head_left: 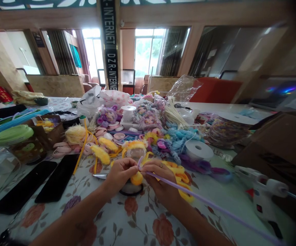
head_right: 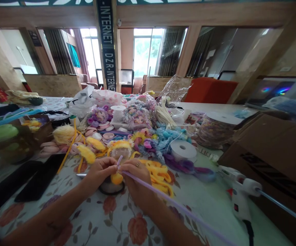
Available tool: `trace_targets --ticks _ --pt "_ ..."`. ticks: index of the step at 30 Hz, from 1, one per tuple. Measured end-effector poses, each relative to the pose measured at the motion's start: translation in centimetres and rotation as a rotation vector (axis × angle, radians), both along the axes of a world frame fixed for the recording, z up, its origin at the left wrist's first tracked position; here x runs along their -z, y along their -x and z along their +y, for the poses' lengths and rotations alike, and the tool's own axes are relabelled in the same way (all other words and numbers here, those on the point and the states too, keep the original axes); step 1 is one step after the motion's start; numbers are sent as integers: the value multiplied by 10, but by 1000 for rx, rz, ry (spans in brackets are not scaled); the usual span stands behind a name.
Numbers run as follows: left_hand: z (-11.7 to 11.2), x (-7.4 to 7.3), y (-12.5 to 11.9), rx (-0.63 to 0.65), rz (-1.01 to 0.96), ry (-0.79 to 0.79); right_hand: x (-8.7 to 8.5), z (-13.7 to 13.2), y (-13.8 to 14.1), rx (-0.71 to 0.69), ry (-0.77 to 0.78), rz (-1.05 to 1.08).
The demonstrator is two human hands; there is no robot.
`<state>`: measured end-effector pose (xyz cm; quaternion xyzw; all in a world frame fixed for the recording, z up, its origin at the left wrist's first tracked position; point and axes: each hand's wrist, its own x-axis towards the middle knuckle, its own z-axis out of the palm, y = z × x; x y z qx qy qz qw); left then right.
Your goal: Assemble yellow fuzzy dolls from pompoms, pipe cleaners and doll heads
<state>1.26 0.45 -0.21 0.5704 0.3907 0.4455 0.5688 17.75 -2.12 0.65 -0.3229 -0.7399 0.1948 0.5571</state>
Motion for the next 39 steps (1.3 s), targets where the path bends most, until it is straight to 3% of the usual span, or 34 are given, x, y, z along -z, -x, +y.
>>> trace_targets --ticks 6,13,17,23,31,39 --pt "1 0 1 -2 -179 121 -3 2 -6 -54 59 -39" --pt "0 -1 0 64 -326 181 -13 6 -11 -3 79 -88" --pt "0 1 -1 82 -299 178 -14 7 -11 69 148 -65" --pt "0 2 0 67 -132 96 -10 10 -14 101 128 -83" --pt "1 -6 2 54 -38 -47 -13 8 -13 -12 222 -45" --pt "3 -8 6 77 -9 -6 -16 7 -15 -102 294 -38"
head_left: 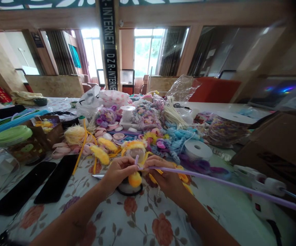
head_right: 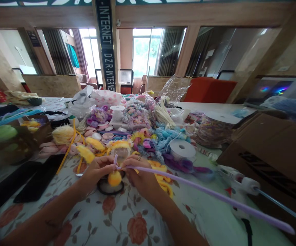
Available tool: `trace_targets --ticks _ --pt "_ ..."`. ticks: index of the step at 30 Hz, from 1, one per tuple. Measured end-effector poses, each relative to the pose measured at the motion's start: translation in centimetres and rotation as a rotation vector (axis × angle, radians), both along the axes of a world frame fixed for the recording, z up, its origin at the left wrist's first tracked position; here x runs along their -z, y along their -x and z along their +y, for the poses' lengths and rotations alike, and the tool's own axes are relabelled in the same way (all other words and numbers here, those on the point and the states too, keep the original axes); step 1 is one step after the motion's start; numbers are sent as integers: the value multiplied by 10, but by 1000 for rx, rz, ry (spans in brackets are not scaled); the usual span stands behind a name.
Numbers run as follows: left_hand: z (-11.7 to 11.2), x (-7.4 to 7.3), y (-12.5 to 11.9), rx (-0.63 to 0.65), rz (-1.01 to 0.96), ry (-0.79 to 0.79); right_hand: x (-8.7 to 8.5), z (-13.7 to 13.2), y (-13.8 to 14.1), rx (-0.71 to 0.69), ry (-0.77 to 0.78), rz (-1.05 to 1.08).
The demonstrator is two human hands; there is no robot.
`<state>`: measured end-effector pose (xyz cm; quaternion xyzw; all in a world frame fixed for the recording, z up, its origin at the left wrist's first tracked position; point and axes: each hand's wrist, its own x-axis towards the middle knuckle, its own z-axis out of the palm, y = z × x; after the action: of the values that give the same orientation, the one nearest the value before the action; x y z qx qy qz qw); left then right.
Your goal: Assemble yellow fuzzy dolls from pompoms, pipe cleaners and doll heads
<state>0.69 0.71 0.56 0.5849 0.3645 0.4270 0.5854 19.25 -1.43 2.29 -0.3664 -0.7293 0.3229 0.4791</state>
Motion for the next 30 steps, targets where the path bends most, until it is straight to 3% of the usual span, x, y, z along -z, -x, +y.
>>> trace_targets --ticks 4,11,16,21,25,28,30 --pt "2 2 0 -13 97 -83 8 1 3 42 205 106" --pt "-4 9 -5 -196 463 -741 6 -1 11 19 540 312" --pt "-3 16 -5 -286 611 -948 9 0 15 66 596 332" --pt "-4 17 -7 -366 530 -867 15 -6 22 109 340 296" --pt "-7 16 -8 -373 447 -807 16 -13 22 163 -31 105" --pt "-9 15 -10 -364 366 -626 17 -12 20 169 -247 16" --pt "-10 12 -10 -308 271 -444 18 -9 18 215 -234 -7"
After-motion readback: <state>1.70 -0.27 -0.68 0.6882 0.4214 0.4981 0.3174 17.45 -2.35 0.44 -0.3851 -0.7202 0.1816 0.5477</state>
